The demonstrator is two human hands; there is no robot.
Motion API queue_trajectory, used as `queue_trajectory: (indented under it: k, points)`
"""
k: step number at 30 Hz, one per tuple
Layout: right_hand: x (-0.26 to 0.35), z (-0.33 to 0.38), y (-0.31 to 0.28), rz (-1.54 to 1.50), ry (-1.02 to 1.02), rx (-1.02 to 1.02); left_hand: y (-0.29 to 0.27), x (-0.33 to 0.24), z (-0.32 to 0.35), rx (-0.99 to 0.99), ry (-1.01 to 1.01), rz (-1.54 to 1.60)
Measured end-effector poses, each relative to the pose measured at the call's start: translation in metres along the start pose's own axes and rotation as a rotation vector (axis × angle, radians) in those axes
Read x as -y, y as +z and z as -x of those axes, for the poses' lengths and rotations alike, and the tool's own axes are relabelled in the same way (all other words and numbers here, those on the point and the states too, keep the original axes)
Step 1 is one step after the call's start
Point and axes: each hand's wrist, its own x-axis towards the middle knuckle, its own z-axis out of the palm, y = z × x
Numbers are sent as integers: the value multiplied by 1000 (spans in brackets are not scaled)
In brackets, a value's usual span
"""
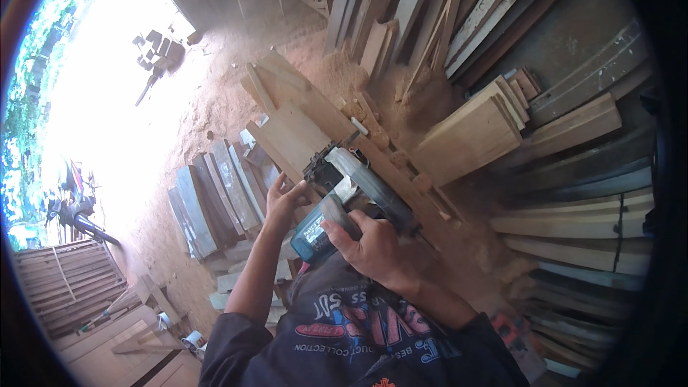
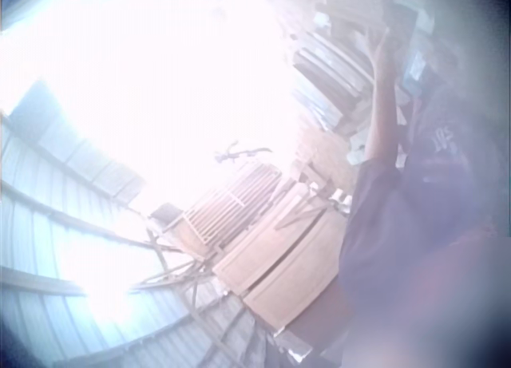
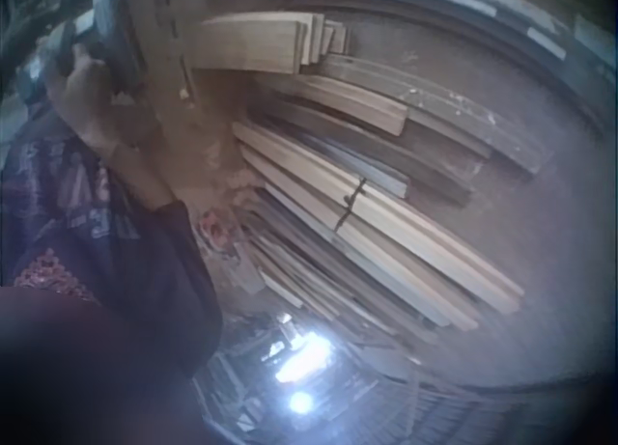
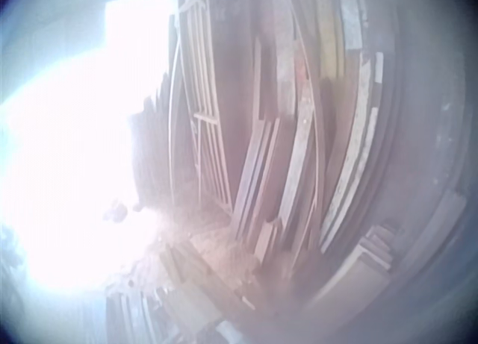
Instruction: The person uses a circular saw to cut a plank of wood, then switches to an electric sander to smooth the cut edges. The person handles the wood and tools with both hands, repositioning the plank as needed.
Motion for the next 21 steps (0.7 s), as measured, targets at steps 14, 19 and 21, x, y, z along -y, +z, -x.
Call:
queue_trajectory:
  k: [14, 19, 21]
  points:
    - [12, -4, 1, -20, 25, -16, -6, 2, -6, 7, 9, 8]
    - [17, -7, 1, -16, 45, -12, -7, 0, -8, 14, 7, 9]
    - [18, -8, 0, -19, 42, -8, -7, -1, -10, 26, 29, 10]
